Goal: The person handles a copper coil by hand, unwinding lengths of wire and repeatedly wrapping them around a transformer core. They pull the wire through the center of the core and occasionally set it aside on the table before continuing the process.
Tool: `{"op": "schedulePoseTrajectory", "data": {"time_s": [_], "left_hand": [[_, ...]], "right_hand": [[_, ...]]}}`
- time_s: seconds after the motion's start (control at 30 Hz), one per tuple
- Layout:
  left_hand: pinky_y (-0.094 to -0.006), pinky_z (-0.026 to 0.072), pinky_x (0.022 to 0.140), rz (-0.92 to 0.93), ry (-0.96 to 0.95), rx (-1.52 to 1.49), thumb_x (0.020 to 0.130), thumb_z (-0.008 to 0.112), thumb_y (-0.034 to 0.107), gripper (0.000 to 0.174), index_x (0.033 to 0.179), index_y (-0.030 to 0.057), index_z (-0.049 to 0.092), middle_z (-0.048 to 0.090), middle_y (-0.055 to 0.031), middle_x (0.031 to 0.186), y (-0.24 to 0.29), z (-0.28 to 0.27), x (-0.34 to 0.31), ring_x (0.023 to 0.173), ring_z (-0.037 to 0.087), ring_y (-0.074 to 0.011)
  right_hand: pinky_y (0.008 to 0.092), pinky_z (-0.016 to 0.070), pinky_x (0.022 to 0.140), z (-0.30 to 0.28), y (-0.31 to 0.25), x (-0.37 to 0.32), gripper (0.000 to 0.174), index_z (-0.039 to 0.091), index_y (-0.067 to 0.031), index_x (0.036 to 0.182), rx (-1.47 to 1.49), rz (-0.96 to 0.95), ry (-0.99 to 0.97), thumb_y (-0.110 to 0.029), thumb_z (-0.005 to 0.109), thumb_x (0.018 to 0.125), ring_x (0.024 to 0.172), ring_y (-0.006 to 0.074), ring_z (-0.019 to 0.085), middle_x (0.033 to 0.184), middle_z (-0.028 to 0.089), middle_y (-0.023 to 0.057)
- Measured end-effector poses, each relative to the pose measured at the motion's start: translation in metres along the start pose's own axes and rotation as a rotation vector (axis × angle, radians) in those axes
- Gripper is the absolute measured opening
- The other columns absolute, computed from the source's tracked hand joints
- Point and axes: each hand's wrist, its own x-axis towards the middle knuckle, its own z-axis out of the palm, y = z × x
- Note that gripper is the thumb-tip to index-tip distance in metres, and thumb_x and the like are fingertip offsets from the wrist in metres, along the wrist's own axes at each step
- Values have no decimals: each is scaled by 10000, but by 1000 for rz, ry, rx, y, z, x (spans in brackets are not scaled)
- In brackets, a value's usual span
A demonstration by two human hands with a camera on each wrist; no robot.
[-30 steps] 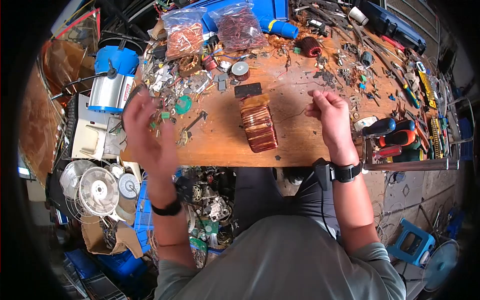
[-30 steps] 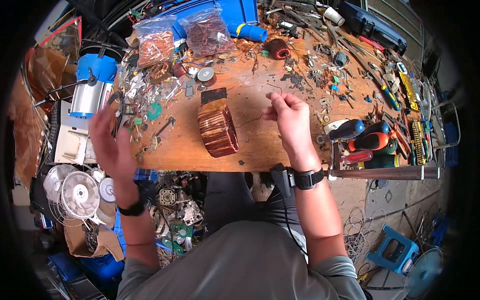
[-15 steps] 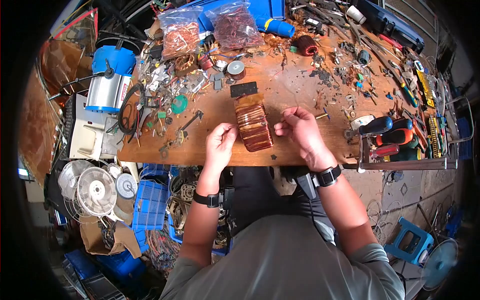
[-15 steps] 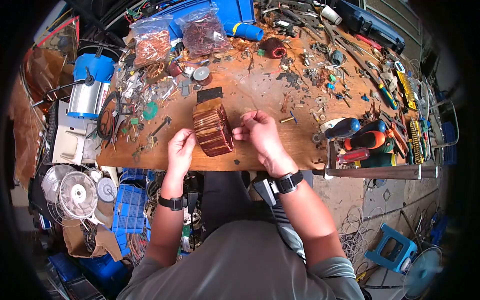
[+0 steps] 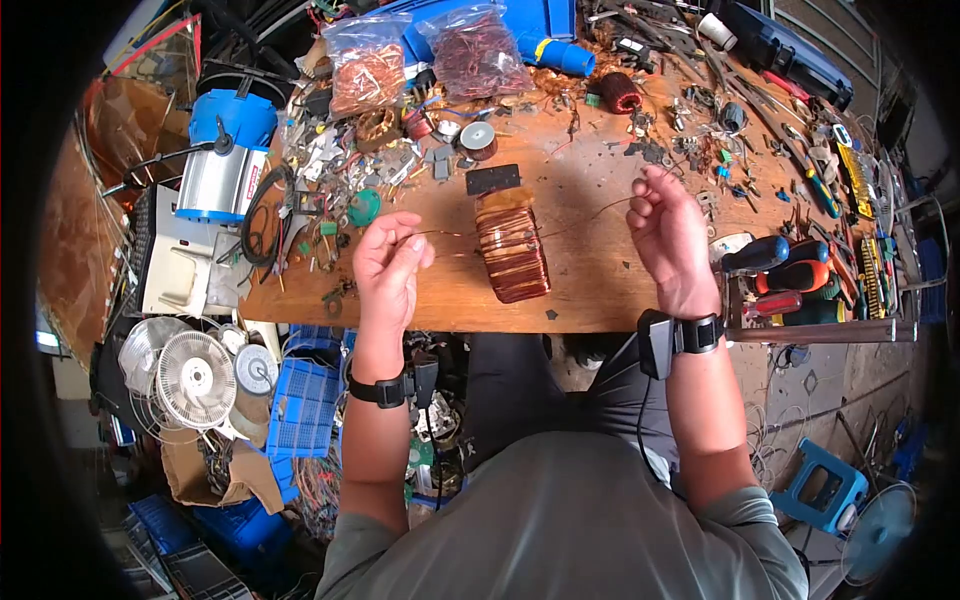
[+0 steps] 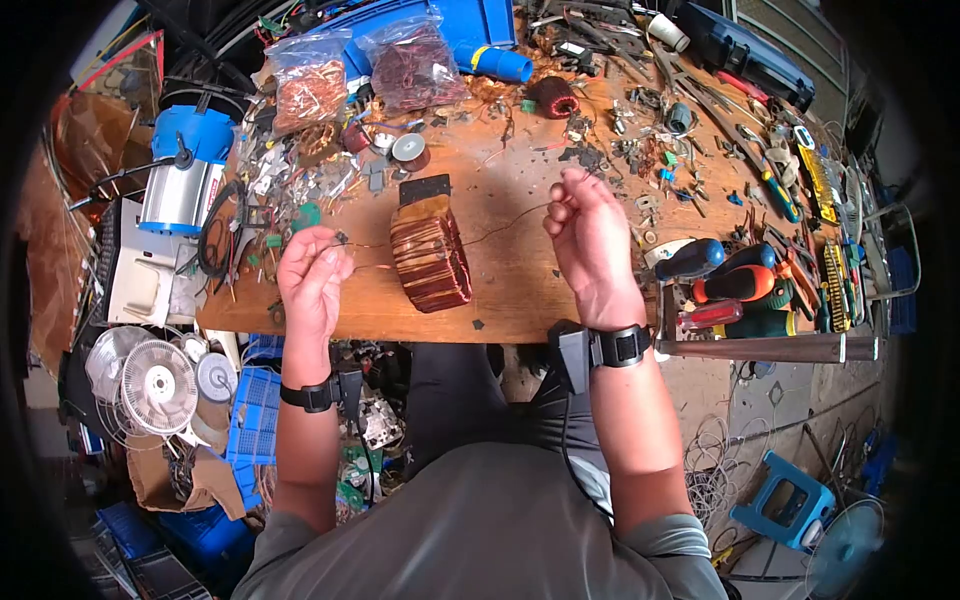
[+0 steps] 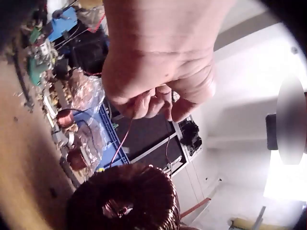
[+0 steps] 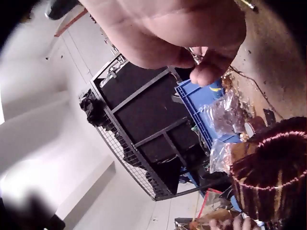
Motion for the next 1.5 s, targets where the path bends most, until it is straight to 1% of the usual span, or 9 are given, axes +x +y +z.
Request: {"op": "schedulePoseTrajectory", "data": {"time_s": [0.23, 0.37, 0.53, 0.63, 0.77, 0.87, 1.13, 1.4, 1.5], "left_hand": [[-183, 414, 617, 207, -53, 680, 933, 628, -61, 234, 1160, -10, 652, 628, 13, 904, 66, 22, 25, 715, 533, -34], [-182, 388, 553, 342, -262, 985, 904, 650, -85, 239, 1121, 5, 693, 633, 0, 864, 93, 63, 34, 664, 496, -26], [-214, 432, 600, 368, -236, 858, 898, 678, -43, 247, 1135, 19, 699, 636, -19, 840, 76, 65, 38, 661, 518, -58], [-226, 469, 691, 297, -245, 684, 921, 665, -24, 289, 1206, 19, 659, 638, -12, 887, 74, 67, 33, 743, 567, -68], [-229, 483, 798, 32, -281, 483, 936, 639, -30, 341, 1269, -4, 571, 638, -3, 946, 60, 43, 23, 873, 596, -71], [-242, 492, 784, -140, -277, 498, 980, 608, 29, 107, 1075, -18, 627, 637, -19, 928, 8, 9, 10, 850, 601, -90], [-206, 405, 602, 90, -49, 689, 950, 659, 37, 57, 938, -17, 669, 606, -1, 822, 36, -11, 12, 667, 515, -64], [-232, 300, 508, 529, -270, 1126, 827, 744, -31, 105, 919, 16, 725, 587, 5, 762, 124, 76, 47, 578, 420, -43], [-223, 352, 522, 480, -302, 1056, 825, 754, -27, 172, 987, 23, 724, 616, 9, 787, 113, 95, 46, 591, 452, -35]], "right_hand": [[255, 509, 761, -6, 30, -37, 435, 462, -9, 1356, -417, -192, 409, 22, 586, 940, 842, 152, 616, 1125, 615, 99], [210, 471, 696, 49, 18, -67, 563, 557, -64, 1354, -1069, -632, -232, 57, 702, 823, 726, 61, 513, 1394, 474, 85], [420, 561, 693, 110, 10, -83, 671, 472, -49, 1420, -1232, -1059, -336, -100, 734, 805, 834, 329, 673, 1376, 493, 218], [449, 563, 732, 120, 25, -78, 433, 597, -36, 1263, -1305, -639, -521, -127, 703, 853, 815, 382, 689, 990, 695, 207], [419, 557, 716, 109, 20, -61, 94, 724, -12, 913, -1111, -724, -417, -89, 674, 895, 798, 364, 699, 851, 712, 181], [282, 513, 638, 93, 5, -50, 131, 701, -4, 942, -909, -432, -250, -116, 645, 977, 680, 125, 644, 757, 699, 63], [213, 451, 644, 47, 8, -36, 140, 652, -6, 960, -841, -203, -261, -138, 638, 1004, 708, 22, 537, 768, 625, -40], [321, 572, 740, 104, -14, -78, 411, 674, -72, 1191, -1545, -1009, -317, -89, 784, 796, 865, 248, 707, 981, 710, 82], [425, 564, 636, 123, -2, -87, 326, 663, -77, 1153, -1521, -1001, -459, -181, 707, 848, 759, 327, 688, 983, 690, 109]]}}
